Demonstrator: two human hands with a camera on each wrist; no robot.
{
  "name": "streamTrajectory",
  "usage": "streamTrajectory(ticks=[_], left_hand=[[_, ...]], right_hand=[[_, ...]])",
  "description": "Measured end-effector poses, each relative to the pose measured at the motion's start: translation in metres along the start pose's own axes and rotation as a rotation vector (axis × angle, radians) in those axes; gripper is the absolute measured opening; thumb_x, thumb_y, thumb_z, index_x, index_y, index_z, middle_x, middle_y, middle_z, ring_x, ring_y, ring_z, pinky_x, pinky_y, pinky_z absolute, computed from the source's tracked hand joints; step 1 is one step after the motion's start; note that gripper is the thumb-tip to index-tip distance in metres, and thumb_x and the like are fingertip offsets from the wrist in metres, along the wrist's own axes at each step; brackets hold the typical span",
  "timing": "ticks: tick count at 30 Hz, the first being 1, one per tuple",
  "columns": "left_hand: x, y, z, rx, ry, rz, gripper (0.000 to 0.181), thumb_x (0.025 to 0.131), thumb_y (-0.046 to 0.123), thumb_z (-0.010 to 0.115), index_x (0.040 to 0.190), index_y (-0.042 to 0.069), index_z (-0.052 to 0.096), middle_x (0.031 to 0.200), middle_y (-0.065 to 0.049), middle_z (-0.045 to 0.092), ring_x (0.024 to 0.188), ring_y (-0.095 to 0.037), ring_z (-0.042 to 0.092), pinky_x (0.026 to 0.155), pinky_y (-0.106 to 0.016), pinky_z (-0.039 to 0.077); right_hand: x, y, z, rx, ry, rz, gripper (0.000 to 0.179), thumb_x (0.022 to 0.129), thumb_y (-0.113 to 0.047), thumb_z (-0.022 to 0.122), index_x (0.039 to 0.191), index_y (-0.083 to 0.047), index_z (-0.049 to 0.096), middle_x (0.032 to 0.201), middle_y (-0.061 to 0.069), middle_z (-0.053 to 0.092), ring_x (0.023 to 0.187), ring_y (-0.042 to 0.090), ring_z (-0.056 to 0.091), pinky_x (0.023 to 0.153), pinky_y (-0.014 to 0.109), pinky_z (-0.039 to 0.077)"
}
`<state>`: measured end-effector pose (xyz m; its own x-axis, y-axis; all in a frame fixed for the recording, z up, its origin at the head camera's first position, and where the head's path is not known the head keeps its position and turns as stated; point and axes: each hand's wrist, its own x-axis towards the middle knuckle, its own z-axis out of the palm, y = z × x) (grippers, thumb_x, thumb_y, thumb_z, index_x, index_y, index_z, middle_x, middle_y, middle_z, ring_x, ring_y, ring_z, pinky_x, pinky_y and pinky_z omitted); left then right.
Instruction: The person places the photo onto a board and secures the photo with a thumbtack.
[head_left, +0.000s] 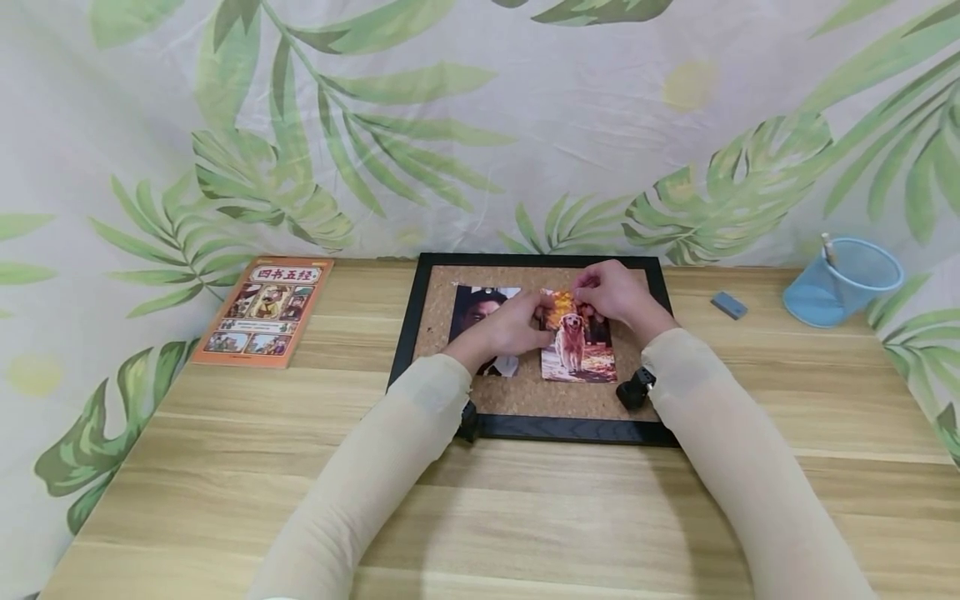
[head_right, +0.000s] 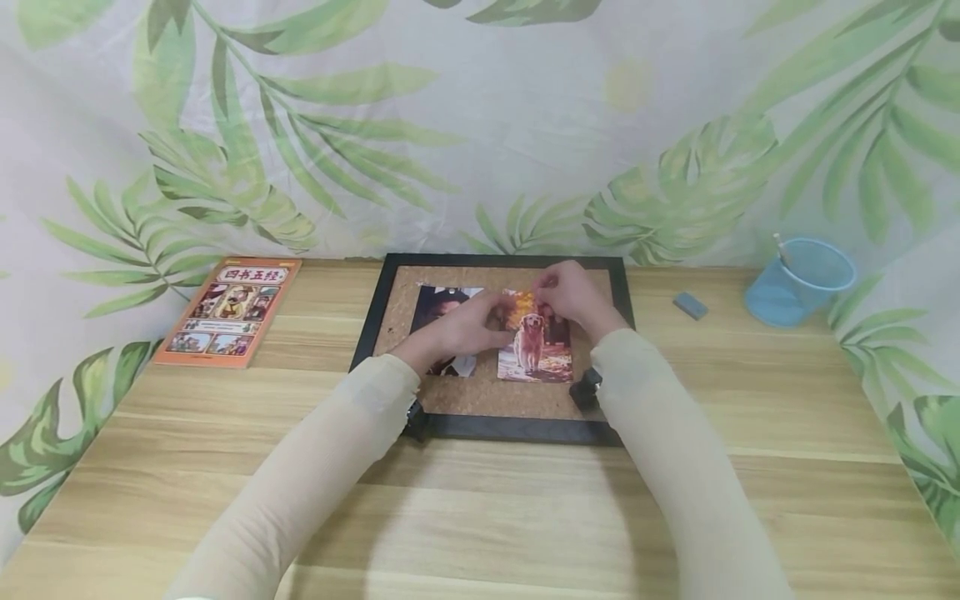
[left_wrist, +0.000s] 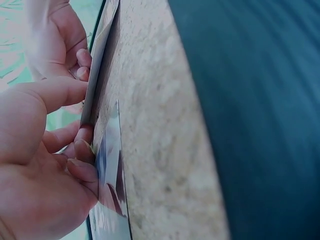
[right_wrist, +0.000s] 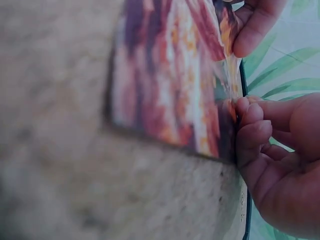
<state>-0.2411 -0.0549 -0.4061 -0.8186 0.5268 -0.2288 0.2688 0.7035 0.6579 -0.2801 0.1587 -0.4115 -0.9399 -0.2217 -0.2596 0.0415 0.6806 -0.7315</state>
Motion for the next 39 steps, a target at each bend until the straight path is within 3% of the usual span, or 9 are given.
streamTrajectory(ticks=[5, 13, 29, 39], left_hand=[[0.001, 0.0, 0.0004, 0.013, -0.005, -0.002, 0.06, 0.102, 0.018, 0.069, 0.157, 0.0, 0.05, 0.141, -0.019, 0.057, 0.126, -0.029, 0.056, 0.114, -0.044, 0.047], [0.0006, -0.0014, -0.0002, 0.008, 0.001, -0.007, 0.061, 0.101, 0.017, 0.07, 0.156, -0.001, 0.05, 0.142, -0.019, 0.058, 0.128, -0.03, 0.057, 0.115, -0.044, 0.047], [0.0002, 0.0001, 0.0001, 0.008, -0.001, 0.001, 0.061, 0.101, 0.017, 0.07, 0.156, -0.002, 0.05, 0.141, -0.02, 0.058, 0.128, -0.03, 0.056, 0.116, -0.044, 0.046], [0.001, -0.0004, 0.0007, -0.007, 0.0, 0.0, 0.061, 0.101, 0.017, 0.071, 0.155, -0.001, 0.051, 0.14, -0.02, 0.057, 0.127, -0.03, 0.055, 0.116, -0.044, 0.045]], right_hand=[[0.0014, -0.004, -0.0014, -0.014, -0.009, 0.006, 0.022, 0.109, -0.012, 0.06, 0.118, 0.005, 0.072, 0.08, 0.004, 0.066, 0.059, 0.01, 0.057, 0.055, 0.025, 0.049], [0.0025, -0.0033, -0.0001, -0.011, -0.002, 0.028, 0.023, 0.11, -0.015, 0.062, 0.121, 0.002, 0.072, 0.089, 0.006, 0.065, 0.065, 0.009, 0.058, 0.058, 0.024, 0.049], [0.002, -0.002, -0.0022, 0.109, -0.011, 0.079, 0.017, 0.108, -0.01, 0.064, 0.115, 0.005, 0.066, 0.072, 0.001, 0.066, 0.052, 0.009, 0.057, 0.05, 0.024, 0.048], [0.0024, -0.0036, -0.0052, 0.076, -0.017, 0.121, 0.019, 0.108, -0.014, 0.066, 0.114, 0.004, 0.066, 0.073, 0.001, 0.068, 0.054, 0.01, 0.059, 0.053, 0.025, 0.05]])
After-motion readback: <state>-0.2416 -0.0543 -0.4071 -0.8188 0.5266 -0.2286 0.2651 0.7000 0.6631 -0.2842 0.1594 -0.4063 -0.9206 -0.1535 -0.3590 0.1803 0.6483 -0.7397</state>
